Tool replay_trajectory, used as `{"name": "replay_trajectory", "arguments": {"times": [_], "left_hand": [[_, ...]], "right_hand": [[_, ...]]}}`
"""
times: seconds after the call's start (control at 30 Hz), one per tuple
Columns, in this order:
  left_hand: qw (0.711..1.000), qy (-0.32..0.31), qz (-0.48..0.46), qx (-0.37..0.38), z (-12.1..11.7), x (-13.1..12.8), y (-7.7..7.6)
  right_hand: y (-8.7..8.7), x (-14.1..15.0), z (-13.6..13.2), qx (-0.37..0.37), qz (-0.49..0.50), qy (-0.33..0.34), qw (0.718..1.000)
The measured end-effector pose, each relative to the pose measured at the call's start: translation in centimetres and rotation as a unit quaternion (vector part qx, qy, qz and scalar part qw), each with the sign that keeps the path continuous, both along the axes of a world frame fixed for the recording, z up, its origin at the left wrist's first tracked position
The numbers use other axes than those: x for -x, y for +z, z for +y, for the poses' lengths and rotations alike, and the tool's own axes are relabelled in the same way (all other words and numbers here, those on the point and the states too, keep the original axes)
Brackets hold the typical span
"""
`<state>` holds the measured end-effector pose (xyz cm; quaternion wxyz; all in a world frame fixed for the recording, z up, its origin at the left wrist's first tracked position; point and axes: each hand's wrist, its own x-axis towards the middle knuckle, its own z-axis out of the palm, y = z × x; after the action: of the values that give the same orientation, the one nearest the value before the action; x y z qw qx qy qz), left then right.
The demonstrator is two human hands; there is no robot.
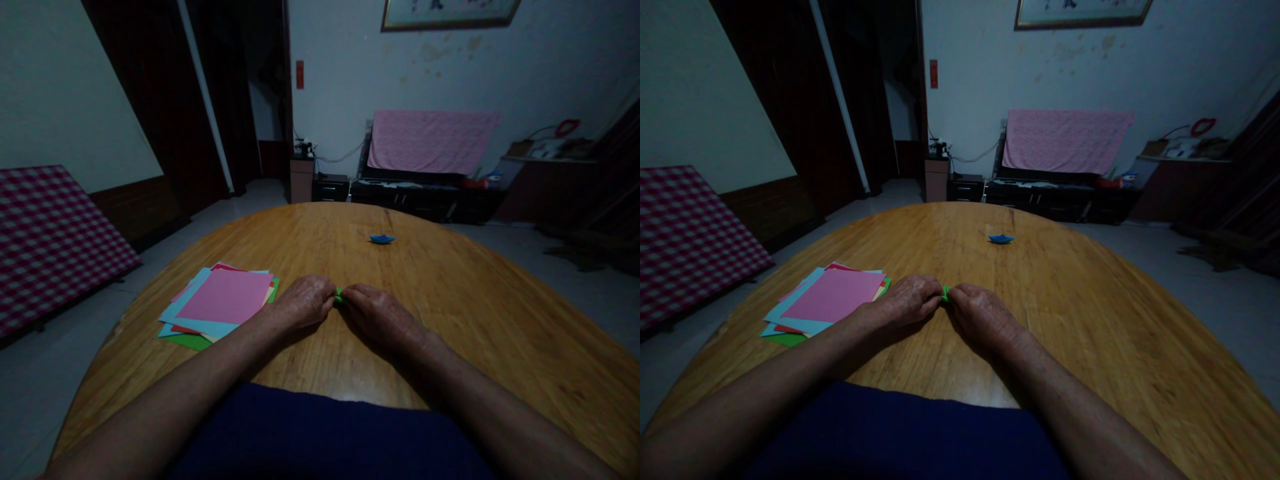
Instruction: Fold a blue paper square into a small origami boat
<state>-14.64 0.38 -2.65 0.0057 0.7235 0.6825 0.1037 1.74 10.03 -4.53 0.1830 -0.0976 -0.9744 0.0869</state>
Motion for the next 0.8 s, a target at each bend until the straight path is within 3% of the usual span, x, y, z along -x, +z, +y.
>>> {"name": "replay_trajectory", "arguments": {"times": [0.23, 0.43, 0.8], "left_hand": [[0.999, -0.010, 0.038, -0.016, 0.6, -1.0, -0.5], [0.999, 0.022, 0.028, -0.001, 0.1, -1.6, -0.6], [0.997, 0.038, -0.066, -0.024, 1.2, -0.2, -1.7]], "right_hand": [[-0.2, -0.1, 0.8, -0.007, -0.026, -0.046, 0.999], [-0.7, 0.0, 1.4, 0.029, 0.002, -0.032, 0.999], [0.0, 0.0, 1.4, 0.064, 0.022, -0.018, 0.998]]}}
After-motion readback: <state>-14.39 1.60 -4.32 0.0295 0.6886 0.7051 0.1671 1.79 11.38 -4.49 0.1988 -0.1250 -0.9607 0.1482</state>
